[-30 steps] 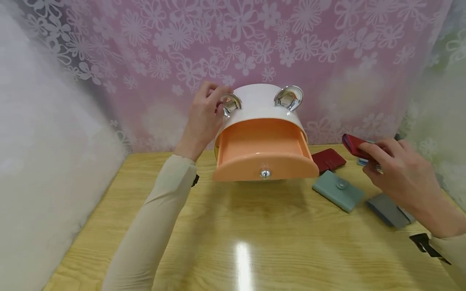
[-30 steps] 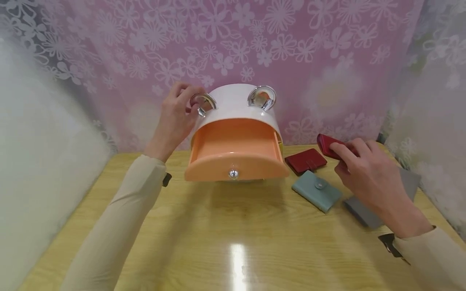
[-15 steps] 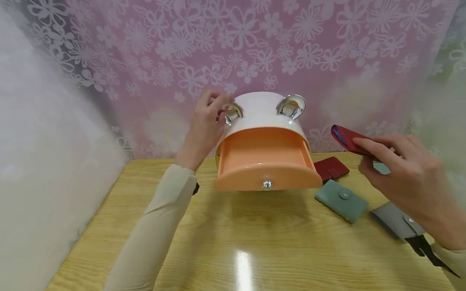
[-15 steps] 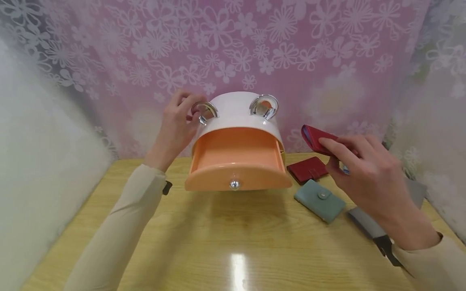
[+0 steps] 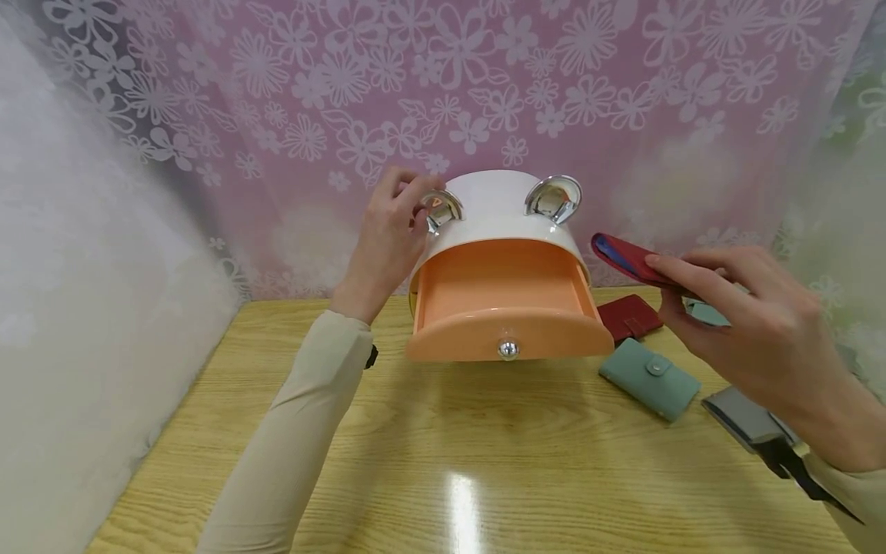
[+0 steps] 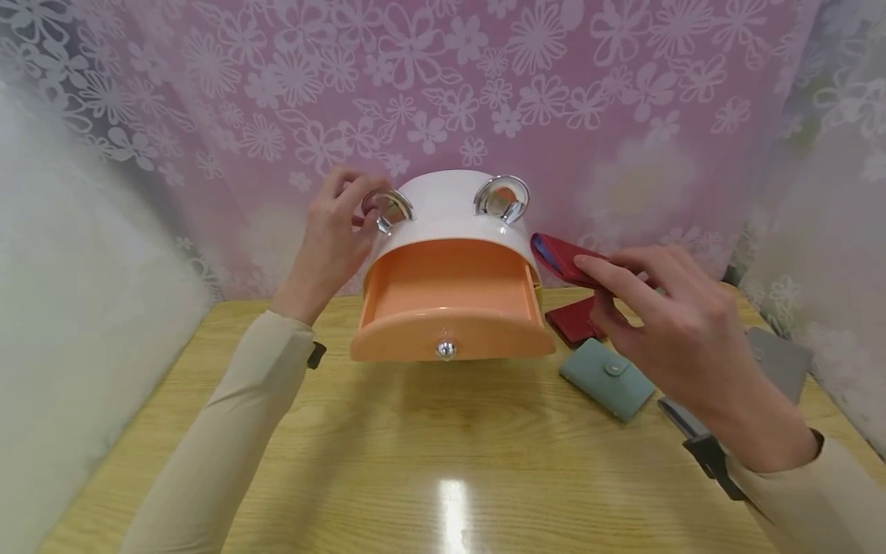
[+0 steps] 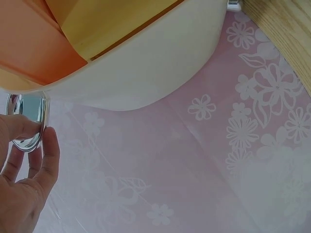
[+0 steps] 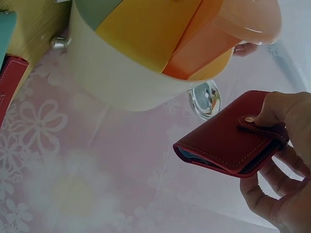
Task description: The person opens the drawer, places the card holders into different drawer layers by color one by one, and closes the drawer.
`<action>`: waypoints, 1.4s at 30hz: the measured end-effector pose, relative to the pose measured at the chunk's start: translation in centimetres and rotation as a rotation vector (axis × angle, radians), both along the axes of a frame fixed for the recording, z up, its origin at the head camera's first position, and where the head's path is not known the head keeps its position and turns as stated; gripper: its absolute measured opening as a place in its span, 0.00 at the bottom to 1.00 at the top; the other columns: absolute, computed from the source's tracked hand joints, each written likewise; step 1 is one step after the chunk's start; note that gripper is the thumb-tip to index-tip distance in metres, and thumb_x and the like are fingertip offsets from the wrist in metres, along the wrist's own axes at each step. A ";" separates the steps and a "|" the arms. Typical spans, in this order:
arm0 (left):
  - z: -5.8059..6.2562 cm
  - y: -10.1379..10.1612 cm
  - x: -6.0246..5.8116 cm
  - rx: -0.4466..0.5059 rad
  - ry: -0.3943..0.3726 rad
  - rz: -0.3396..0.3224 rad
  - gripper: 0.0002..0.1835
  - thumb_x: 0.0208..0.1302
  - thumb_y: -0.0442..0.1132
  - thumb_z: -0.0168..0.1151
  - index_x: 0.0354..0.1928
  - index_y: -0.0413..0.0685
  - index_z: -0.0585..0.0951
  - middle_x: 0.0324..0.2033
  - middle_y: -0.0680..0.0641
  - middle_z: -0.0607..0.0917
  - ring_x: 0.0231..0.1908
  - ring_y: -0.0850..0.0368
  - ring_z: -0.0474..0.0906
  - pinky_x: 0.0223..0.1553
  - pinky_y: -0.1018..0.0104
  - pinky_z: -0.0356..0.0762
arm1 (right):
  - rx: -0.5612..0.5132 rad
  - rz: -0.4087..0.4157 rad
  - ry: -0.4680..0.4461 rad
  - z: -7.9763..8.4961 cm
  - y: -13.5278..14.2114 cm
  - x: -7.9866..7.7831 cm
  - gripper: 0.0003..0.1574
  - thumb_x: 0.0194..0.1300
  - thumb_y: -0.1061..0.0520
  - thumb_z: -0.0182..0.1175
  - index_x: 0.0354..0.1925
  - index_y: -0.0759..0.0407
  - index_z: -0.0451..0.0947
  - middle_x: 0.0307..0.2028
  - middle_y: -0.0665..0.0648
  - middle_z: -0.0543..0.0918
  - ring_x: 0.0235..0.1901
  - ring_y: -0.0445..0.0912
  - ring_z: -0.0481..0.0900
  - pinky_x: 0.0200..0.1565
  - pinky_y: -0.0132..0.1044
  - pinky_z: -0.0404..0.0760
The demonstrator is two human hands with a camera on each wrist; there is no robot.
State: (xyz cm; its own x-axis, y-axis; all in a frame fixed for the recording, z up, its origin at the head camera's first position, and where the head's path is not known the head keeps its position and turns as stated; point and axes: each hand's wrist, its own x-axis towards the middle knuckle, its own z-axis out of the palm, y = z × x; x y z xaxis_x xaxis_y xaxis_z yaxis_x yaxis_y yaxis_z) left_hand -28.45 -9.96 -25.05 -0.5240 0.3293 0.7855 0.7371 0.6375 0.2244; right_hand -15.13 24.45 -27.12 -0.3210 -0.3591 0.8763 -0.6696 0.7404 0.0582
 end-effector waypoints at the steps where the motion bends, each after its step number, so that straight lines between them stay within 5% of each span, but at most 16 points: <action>1: 0.0 0.0 0.0 0.001 0.001 -0.002 0.17 0.67 0.21 0.55 0.52 0.41 0.82 0.46 0.38 0.76 0.44 0.46 0.78 0.46 0.61 0.85 | 0.001 0.010 -0.004 0.1 -0.1 0.0 0.32 0.77 0.42 0.48 0.48 0.65 0.87 0.36 0.69 0.84 0.35 0.62 0.77 0.46 0.19 0.63; 14: -0.1 0.0 0.0 -0.002 -0.008 0.012 0.17 0.67 0.22 0.55 0.53 0.41 0.83 0.47 0.38 0.76 0.45 0.46 0.77 0.45 0.61 0.85 | -0.026 0.093 0.031 0.5 -1.8 -0.4 0.33 0.78 0.40 0.51 0.45 0.66 0.88 0.36 0.68 0.86 0.33 0.61 0.79 0.58 0.10 0.59; 27: -0.1 0.0 0.0 -0.008 -0.015 0.021 0.17 0.67 0.22 0.55 0.54 0.42 0.82 0.47 0.38 0.76 0.45 0.46 0.78 0.46 0.61 0.85 | -0.115 0.193 0.085 0.9 -4.1 -0.9 0.29 0.75 0.41 0.57 0.42 0.65 0.89 0.34 0.67 0.87 0.31 0.60 0.81 0.56 0.11 0.66; 42: -0.2 -0.1 0.0 -0.003 0.004 0.014 0.18 0.66 0.21 0.54 0.52 0.42 0.82 0.46 0.39 0.76 0.45 0.46 0.78 0.45 0.61 0.84 | -0.057 0.228 0.076 1.0 -5.5 -1.5 0.27 0.74 0.40 0.58 0.44 0.62 0.89 0.38 0.63 0.87 0.35 0.57 0.84 0.57 0.13 0.70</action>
